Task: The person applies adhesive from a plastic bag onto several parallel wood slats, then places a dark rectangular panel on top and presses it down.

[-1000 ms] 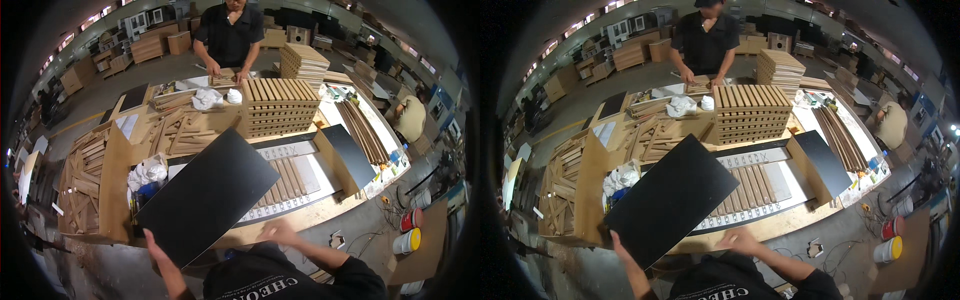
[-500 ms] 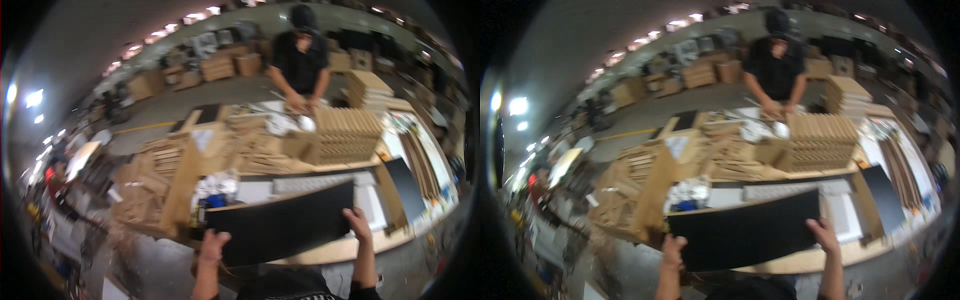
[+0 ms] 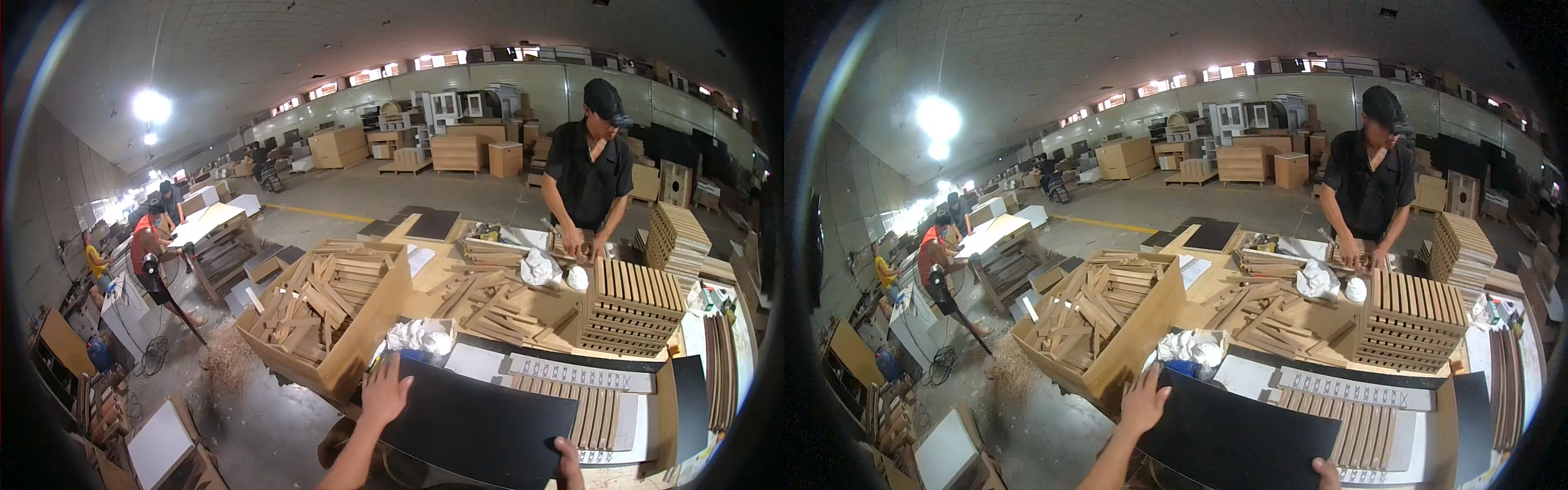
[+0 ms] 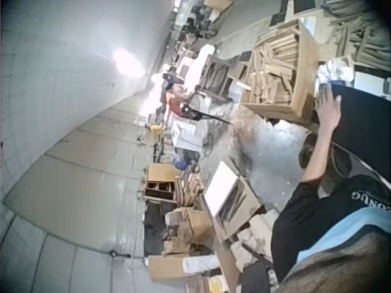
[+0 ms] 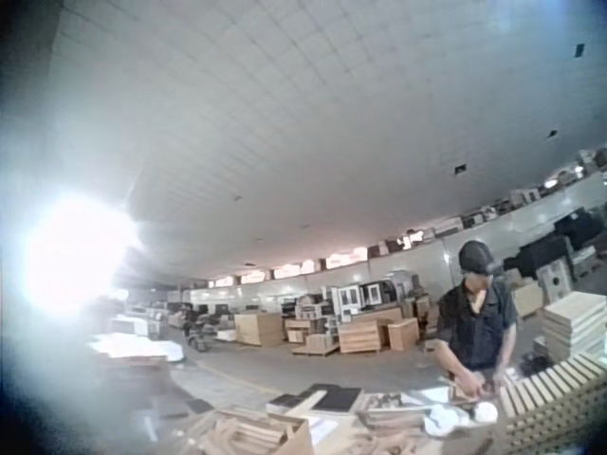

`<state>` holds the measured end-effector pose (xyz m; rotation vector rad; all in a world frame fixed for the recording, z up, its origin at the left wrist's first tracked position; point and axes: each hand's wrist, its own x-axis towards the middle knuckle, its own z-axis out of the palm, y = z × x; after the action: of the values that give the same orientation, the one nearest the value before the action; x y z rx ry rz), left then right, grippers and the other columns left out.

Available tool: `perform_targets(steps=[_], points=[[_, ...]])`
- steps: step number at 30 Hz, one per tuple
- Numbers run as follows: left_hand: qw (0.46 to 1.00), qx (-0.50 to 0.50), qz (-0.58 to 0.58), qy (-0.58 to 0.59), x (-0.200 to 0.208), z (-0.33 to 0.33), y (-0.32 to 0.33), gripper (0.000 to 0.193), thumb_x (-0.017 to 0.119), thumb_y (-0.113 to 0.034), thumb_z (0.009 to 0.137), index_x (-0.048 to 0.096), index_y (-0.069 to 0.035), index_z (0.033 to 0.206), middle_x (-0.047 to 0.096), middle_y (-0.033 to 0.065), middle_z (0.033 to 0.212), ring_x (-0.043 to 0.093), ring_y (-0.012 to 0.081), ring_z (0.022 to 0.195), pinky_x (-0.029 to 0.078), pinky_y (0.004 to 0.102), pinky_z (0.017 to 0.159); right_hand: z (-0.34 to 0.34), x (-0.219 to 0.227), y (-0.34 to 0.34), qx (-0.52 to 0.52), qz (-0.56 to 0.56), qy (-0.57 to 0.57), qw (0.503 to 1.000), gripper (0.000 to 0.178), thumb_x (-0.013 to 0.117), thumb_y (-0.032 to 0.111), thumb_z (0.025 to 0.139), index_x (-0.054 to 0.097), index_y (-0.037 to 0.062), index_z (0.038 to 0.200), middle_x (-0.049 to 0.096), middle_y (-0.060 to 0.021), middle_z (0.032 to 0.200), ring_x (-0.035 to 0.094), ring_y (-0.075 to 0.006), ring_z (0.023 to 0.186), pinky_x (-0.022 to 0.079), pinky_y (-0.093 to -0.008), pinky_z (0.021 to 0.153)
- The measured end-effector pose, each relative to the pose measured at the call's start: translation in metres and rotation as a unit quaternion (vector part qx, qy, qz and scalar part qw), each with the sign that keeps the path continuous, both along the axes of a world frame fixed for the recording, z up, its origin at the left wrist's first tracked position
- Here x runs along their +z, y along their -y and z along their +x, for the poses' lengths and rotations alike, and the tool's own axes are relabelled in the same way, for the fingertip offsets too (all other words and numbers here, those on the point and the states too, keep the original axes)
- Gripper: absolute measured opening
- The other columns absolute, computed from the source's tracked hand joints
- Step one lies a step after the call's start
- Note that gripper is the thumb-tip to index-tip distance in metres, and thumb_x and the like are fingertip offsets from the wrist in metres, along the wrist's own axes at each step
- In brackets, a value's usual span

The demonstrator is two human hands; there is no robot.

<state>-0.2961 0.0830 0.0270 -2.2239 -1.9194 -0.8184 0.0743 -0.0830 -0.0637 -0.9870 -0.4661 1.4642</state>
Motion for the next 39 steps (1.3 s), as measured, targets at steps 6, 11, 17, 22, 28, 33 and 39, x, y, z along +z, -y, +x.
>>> perform_targets(steps=[6, 11, 17, 22, 28, 33, 39], points=[[0.944, -0.281, -0.116, -0.132, 0.067, 0.124, 0.068, 0.074, 0.054, -0.056, 0.082, 0.035, -0.012, 0.139, 0.032, 0.0174, 0.144, 0.027, 0.0388, 0.134, 0.026, 0.0679, 0.098, -0.063, 0.012, -0.041, 0.019, 0.07, -0.041, 0.997, 0.052, 0.061, 0.033, 0.081, 0.052, -0.002, 0.119, 0.062, -0.0145, 0.108, 0.062, -0.0268, 0.095, 0.051, -0.0398, 0.085], [0.959, -0.204, -0.089, -0.175, 0.082, 0.074, 0.064, 0.077, 0.055, -0.057, 0.08, 0.036, -0.012, 0.139, 0.034, 0.0176, 0.144, 0.031, 0.0385, 0.132, 0.03, 0.0618, 0.099, -0.034, 0.069, -0.027, -0.062, -0.01, 0.019, 0.998, 0.053, 0.059, 0.025, 0.085, 0.046, -0.0056, 0.126, 0.057, -0.0119, 0.117, 0.055, -0.0246, 0.105, 0.043, -0.0363, 0.093], [0.801, -0.194, -0.212, 0.526, -0.003, -0.038, 0.014, 0.067, 0.039, -0.05, 0.097, 0.034, 0.002, 0.139, 0.04, 0.0139, 0.142, 0.031, 0.026, 0.134, 0.023, 0.038, 0.111, 0.028, 0.069, 0.001, -0.115, 0.104, 0.153, 0.976, 0.047, 0.055, 0.021, 0.081, 0.049, -0.0006, 0.123, 0.061, -0.0079, 0.109, 0.061, -0.0203, 0.092, 0.05, -0.032, 0.081], [0.579, -0.195, -0.144, 0.778, -0.03, 0.001, 0.006, 0.067, 0.034, -0.048, 0.098, 0.029, 0.004, 0.14, 0.036, 0.014, 0.143, 0.036, 0.0207, 0.13, 0.027, 0.0348, 0.11, 0.01, 0.14, 0.003, 0.035, 0.227, 0.295, 0.928, 0.049, 0.061, 0.025, 0.082, 0.055, -0.0057, 0.119, 0.065, -0.0123, 0.1, 0.06, -0.0181, 0.094, 0.047, -0.0315, 0.083], [0.306, -0.37, -0.129, 0.868, 0.004, 0.003, -0.032, 0.087, 0.027, -0.074, 0.085, 0.02, -0.015, 0.148, 0.023, 0.0146, 0.151, 0.034, 0.0296, 0.131, 0.028, 0.0456, 0.108, -0.02, 0.198, -0.015, 0.178, 0.385, 0.563, 0.71, 0.032, 0.069, 0.012, 0.073, 0.073, 0.0257, 0.102, 0.067, -0.0017, 0.112, 0.052, -0.0271, 0.122, 0.023, -0.0502, 0.11], [0.292, -0.422, -0.096, 0.853, 0.044, 0.008, -0.016, 0.074, 0.05, -0.04, 0.085, 0.019, -0.017, 0.149, 0.023, 0.0159, 0.151, 0.034, 0.0338, 0.133, 0.03, 0.0505, 0.108, -0.017, 0.138, -0.007, 0.027, 0.298, 0.813, 0.5, 0.033, 0.06, 0.024, 0.08, 0.068, 0.0338, 0.11, 0.053, -0.0005, 0.133, 0.038, -0.0265, 0.133, 0.018, -0.0517, 0.111], [0.311, -0.482, -0.108, 0.812, 0.055, 0.035, -0.012, 0.094, 0.054, -0.006, 0.063, 0.017, -0.017, 0.149, 0.023, 0.0208, 0.15, 0.034, 0.0363, 0.133, 0.03, 0.0535, 0.108, -0.001, 0.041, 0.0, -0.139, 0.21, 0.747, 0.615, 0.042, 0.041, 0.014, 0.097, 0.04, 0.0205, 0.139, 0.026, -0.0156, 0.15, 0.028, -0.0348, 0.137, 0.017, -0.0504, 0.112]])
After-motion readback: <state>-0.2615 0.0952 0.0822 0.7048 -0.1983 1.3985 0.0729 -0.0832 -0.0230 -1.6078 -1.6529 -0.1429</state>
